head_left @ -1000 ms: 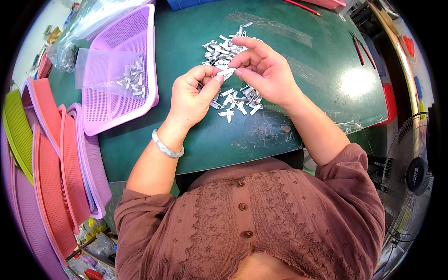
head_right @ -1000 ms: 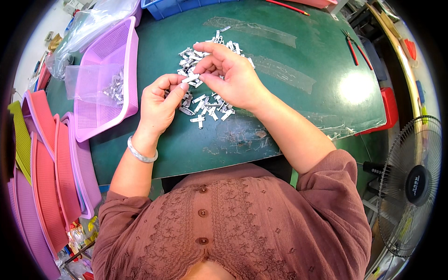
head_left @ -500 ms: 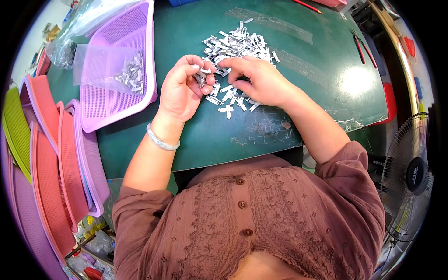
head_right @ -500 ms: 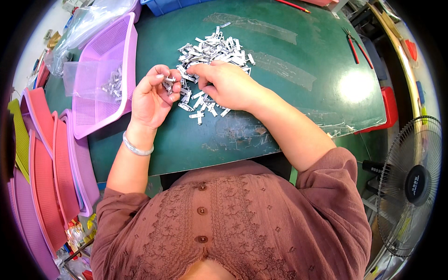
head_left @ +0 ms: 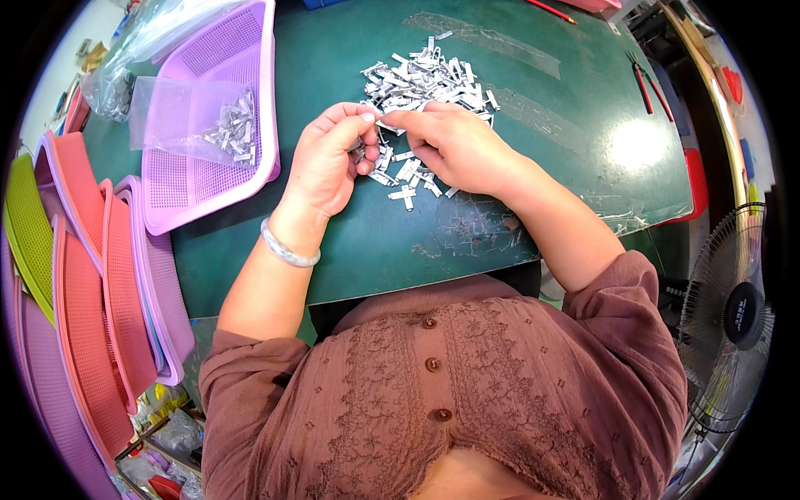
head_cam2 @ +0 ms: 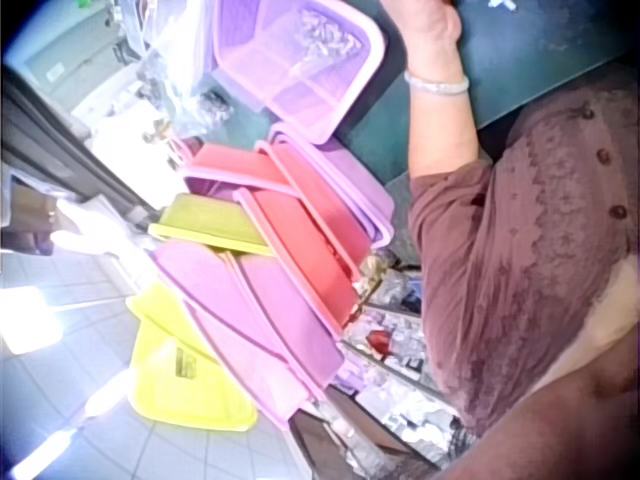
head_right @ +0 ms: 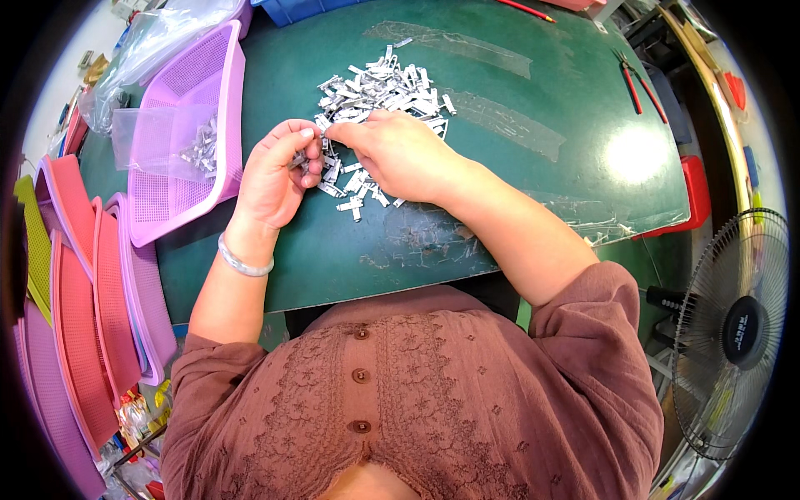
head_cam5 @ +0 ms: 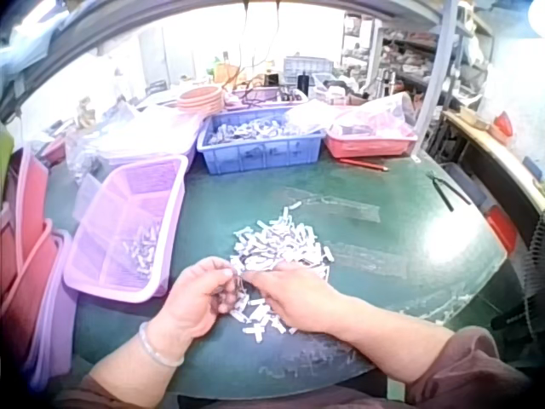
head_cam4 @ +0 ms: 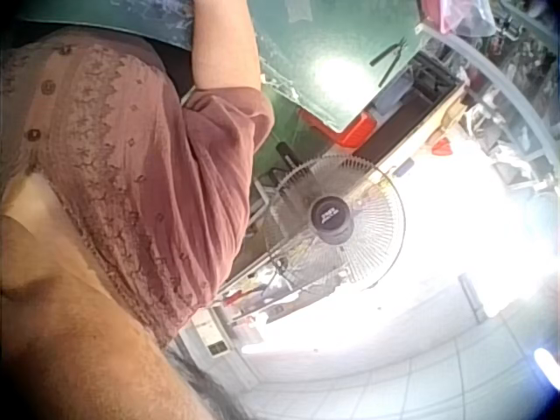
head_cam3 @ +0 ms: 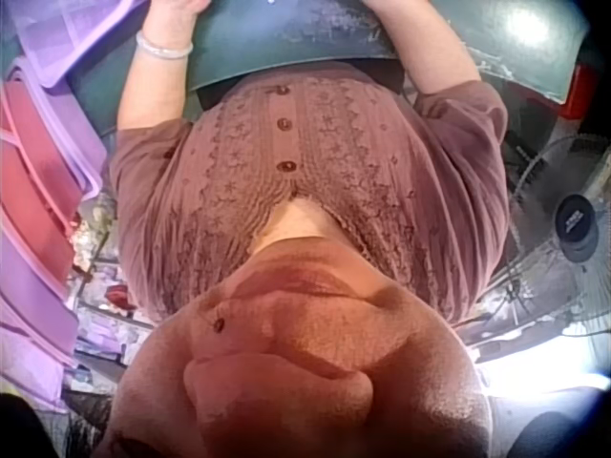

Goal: The person repeatedly picks up small silver fastener pieces from a pile on a green table, joins two pieces together by hand, and places the assembled fasteners into a purple basket. The process continues throughout the clip with the pile on the table gradually decreasing.

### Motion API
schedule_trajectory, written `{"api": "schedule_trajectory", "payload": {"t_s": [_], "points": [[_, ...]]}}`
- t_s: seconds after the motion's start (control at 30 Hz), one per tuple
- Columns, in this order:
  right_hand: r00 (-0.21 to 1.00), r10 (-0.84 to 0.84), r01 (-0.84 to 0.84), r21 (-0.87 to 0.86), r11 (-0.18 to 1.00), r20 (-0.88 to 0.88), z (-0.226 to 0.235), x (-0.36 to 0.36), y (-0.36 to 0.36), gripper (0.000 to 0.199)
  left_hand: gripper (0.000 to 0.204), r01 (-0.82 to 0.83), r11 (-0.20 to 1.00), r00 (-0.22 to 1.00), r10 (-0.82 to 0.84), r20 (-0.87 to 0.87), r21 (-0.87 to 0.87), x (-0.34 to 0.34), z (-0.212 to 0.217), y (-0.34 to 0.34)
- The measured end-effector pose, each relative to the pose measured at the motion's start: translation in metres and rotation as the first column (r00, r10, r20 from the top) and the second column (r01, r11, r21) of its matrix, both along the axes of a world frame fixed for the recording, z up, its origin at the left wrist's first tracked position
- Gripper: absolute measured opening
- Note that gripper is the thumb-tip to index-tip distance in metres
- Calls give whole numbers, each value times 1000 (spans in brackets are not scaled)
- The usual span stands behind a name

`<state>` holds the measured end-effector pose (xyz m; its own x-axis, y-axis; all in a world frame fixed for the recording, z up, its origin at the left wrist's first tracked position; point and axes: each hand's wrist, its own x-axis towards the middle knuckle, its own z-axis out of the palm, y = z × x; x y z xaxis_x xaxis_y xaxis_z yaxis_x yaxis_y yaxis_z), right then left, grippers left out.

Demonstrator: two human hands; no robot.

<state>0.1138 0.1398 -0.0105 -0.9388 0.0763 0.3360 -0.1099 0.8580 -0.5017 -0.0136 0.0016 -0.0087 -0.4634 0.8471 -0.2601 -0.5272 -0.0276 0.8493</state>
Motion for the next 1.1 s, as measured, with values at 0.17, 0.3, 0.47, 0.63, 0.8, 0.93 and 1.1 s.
{"api": "schedule_trajectory", "payload": {"t_s": [0.17,0.3,0.47,0.63,0.8,0.93,1.1], "points": [[998,-51,58,-375,925,28,4,4,6,47,9,1,997,997,-6,-74,-73,4,4,0],[990,-105,39,-516,856,-99,6,5,8,47,12,93,976,984,-120,-130,-198,9,9,-1],[985,-118,12,-631,776,-126,7,4,1,46,13,75,979,980,-107,-167,-190,20,10,2],[982,-36,-89,-621,779,-187,4,3,-3,45,12,55,988,989,-74,-129,-143,18,8,1],[984,-39,-65,-553,830,-175,3,3,-2,45,12,80,988,981,-102,-165,-131,20,7,3],[981,-31,-78,-532,843,-191,5,3,-1,43,13,19,991,948,-61,-313,-135,22,7,3],[980,-141,55,-493,869,-140,0,2,13,42,11,-75,989,888,7,-460,-130,12,4,2]]}}
